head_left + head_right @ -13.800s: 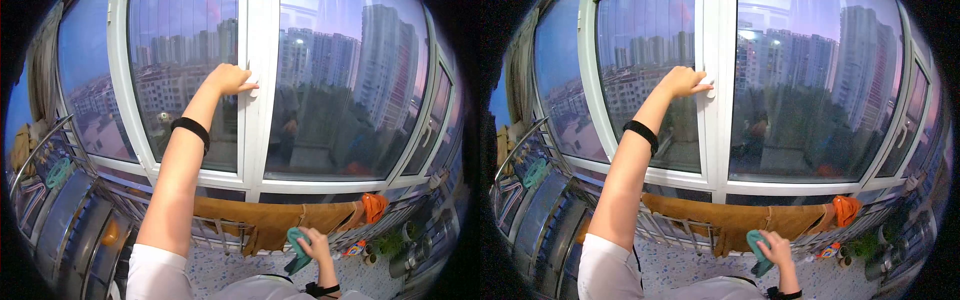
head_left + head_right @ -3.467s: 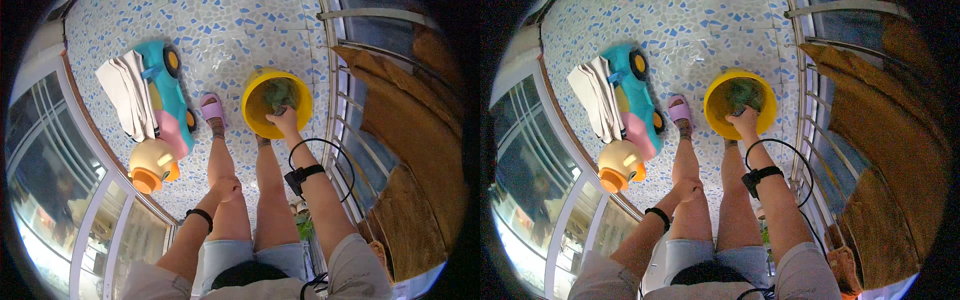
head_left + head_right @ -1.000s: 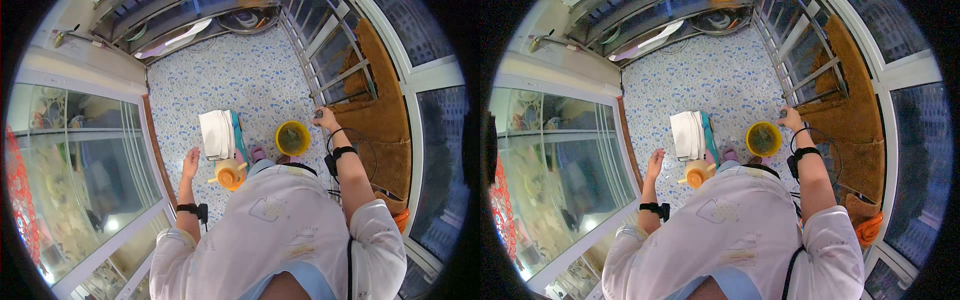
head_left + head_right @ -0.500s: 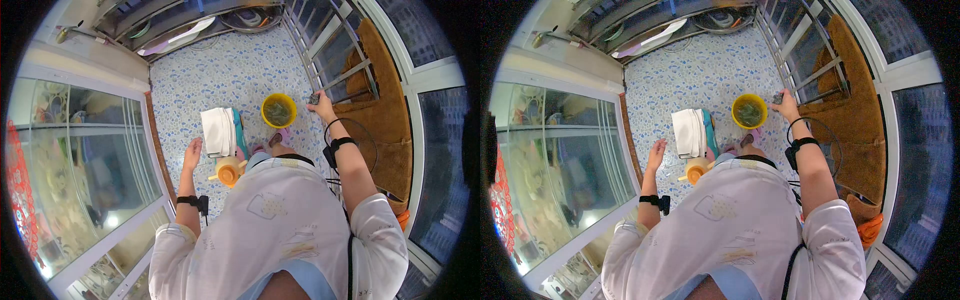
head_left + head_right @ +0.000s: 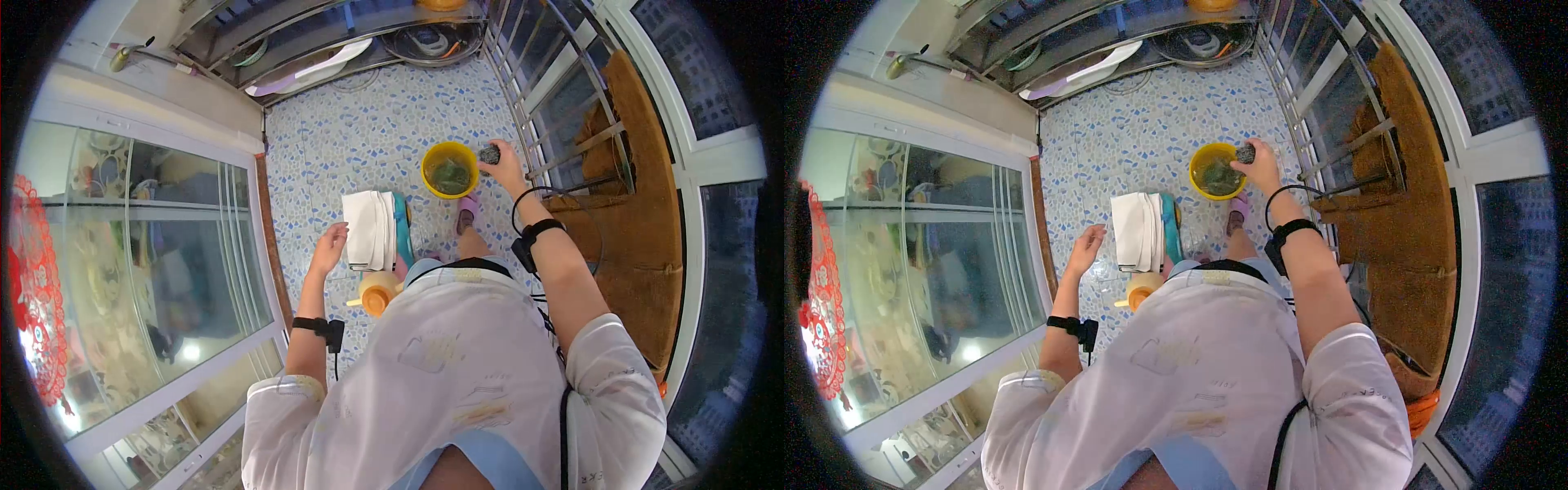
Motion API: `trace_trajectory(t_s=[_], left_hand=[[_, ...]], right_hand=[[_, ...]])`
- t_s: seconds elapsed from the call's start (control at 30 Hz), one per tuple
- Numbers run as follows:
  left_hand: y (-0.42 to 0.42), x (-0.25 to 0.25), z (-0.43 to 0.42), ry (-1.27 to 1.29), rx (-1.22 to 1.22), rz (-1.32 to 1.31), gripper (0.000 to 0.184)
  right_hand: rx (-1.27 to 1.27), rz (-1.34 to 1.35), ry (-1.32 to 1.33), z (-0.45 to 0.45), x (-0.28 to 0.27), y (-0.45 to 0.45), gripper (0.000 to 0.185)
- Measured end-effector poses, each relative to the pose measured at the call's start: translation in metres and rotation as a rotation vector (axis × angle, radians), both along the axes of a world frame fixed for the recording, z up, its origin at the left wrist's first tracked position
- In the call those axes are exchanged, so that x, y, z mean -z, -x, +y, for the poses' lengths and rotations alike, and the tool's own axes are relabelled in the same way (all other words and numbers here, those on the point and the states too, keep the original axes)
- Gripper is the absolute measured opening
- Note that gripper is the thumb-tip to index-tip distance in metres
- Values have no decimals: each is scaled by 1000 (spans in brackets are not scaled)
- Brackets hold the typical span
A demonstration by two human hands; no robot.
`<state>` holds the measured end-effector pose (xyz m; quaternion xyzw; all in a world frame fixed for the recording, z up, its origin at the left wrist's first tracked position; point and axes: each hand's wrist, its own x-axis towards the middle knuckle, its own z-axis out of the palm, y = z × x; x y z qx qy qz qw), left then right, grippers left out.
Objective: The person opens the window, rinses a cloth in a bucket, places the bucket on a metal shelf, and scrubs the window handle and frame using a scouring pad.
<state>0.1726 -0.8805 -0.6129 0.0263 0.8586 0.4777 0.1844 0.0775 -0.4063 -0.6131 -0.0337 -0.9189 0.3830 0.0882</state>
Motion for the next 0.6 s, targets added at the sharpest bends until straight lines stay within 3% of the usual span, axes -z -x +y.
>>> trace_trajectory(t_s=[0.27, 0.33, 0.53, 0.6], left_hand=[[75, -1, 79, 73, 103, -85, 31], [100, -7, 103, 93, 135, -124, 31], [150, -35, 147, 119, 115, -67, 31], [157, -41, 148, 133, 71, -59, 32]], right_hand=[[-36, -366, 120, 11, 35, 63, 74], [-2, -440, -54, 15, 57, 80, 77], [-40, -298, 70, 28, 128, 106, 67], [-121, -435, 115, 38, 137, 127, 63]])
